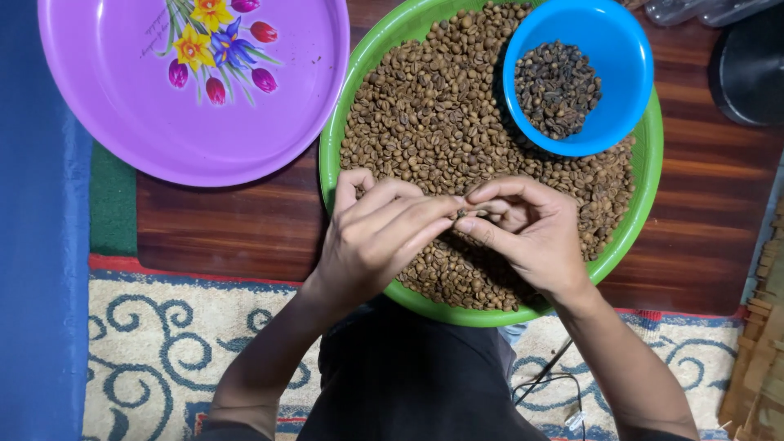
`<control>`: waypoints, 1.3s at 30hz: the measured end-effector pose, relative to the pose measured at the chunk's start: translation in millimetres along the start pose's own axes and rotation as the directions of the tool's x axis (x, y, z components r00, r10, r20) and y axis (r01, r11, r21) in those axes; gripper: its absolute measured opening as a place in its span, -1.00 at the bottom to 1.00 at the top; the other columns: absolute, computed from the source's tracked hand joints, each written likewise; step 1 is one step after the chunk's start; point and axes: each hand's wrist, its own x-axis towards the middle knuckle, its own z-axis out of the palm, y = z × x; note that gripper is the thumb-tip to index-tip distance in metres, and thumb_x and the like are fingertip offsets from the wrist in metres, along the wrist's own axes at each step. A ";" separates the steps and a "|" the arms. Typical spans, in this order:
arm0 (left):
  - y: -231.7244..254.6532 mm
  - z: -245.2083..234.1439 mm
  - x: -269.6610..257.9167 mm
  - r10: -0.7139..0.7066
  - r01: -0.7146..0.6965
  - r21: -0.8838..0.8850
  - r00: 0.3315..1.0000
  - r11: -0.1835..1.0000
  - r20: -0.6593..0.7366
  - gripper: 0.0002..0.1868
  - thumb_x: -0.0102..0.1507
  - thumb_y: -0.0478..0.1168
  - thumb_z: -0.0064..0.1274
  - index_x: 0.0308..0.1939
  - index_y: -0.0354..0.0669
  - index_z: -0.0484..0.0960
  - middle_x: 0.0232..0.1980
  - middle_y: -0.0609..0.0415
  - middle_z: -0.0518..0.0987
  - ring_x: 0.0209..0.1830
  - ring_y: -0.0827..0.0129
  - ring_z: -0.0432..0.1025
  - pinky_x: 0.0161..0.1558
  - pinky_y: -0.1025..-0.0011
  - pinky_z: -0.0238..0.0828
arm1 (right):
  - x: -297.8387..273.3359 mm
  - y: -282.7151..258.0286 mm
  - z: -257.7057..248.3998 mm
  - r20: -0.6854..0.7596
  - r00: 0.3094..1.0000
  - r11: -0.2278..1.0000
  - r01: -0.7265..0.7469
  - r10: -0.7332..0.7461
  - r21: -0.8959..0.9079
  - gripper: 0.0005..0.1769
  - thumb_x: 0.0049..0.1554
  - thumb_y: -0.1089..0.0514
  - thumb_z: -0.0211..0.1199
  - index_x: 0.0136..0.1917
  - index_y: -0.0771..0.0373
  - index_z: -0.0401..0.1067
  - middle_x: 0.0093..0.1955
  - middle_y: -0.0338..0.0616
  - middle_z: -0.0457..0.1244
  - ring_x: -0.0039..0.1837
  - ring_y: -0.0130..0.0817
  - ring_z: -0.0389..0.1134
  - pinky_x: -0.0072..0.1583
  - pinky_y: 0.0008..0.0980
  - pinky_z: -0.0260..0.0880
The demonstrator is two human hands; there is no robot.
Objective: Sorting roasted coffee beans by hand to remove defects
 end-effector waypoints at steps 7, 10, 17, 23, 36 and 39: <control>2.8 1.6 4.5 0.076 -0.081 0.100 0.995 0.992 0.060 -0.75 0.51 -0.23 -0.10 0.17 -0.16 0.64 -0.05 0.24 0.69 -0.09 0.32 0.51 -0.04 0.23 0.11 | 1.9 -7.3 -4.0 -0.034 0.998 0.990 0.042 -0.047 -0.133 -0.76 0.05 0.35 0.49 -0.02 0.30 0.50 0.00 -0.05 0.41 -0.07 -0.52 0.40 -0.10 -0.74 0.32; -7.0 -1.6 -2.1 0.004 -0.006 0.042 0.999 0.999 0.049 -0.64 0.32 -0.22 0.45 0.14 -0.08 0.66 0.09 0.20 0.73 0.03 0.34 0.60 0.13 0.27 0.12 | 9.9 -24.7 -17.0 -0.017 0.975 0.935 0.208 -0.222 -0.286 -0.79 0.11 0.39 0.45 0.01 0.38 0.50 0.02 0.07 0.42 0.07 -0.26 0.48 0.27 -0.38 0.51; -18.8 -34.6 -14.4 -0.134 0.129 0.045 0.980 0.991 0.148 -0.86 0.37 -0.29 0.20 0.01 -0.11 0.70 -0.02 0.16 0.70 -0.08 0.35 0.53 0.00 0.28 0.07 | 46.1 -36.6 -77.6 0.067 0.878 0.640 0.395 -0.473 -0.660 -0.91 0.41 0.58 0.43 0.12 0.58 0.54 0.16 0.30 0.41 0.23 0.01 0.44 0.34 -0.12 0.43; -20.3 -24.1 -35.6 -0.176 0.151 0.107 0.943 0.983 0.282 -0.77 0.32 -0.07 0.23 -0.01 -0.03 0.71 -0.12 0.21 0.59 -0.16 0.36 0.45 -0.08 0.22 0.06 | 72.6 -22.6 -100.9 0.194 0.892 0.513 0.400 -0.407 -0.760 -0.83 0.32 0.58 0.43 0.17 0.56 0.61 0.19 0.25 0.43 0.23 -0.02 0.45 0.33 -0.18 0.37; -13.0 -4.9 -35.3 -0.134 0.050 0.279 0.947 0.959 0.291 -0.93 0.34 -0.13 0.20 -0.16 0.06 0.72 -0.30 0.23 0.47 -0.24 0.30 0.37 -0.08 0.16 0.09 | 49.6 -47.9 -69.2 0.284 0.863 0.422 0.461 -0.418 -0.780 -0.81 0.39 0.44 0.45 0.25 0.57 0.55 0.22 0.27 0.41 0.29 0.11 0.41 0.36 -0.06 0.35; -14.4 -7.7 -33.7 -0.127 0.054 0.236 0.944 0.970 0.306 -0.95 0.33 -0.13 0.22 -0.20 0.10 0.67 -0.30 0.23 0.42 -0.24 0.29 0.35 -0.08 0.18 0.08 | 39.5 -52.4 -49.7 0.335 0.828 0.440 0.532 -0.450 -0.724 -0.82 0.35 0.37 0.39 0.18 0.54 0.55 0.15 0.25 0.41 0.18 0.07 0.42 0.25 -0.06 0.37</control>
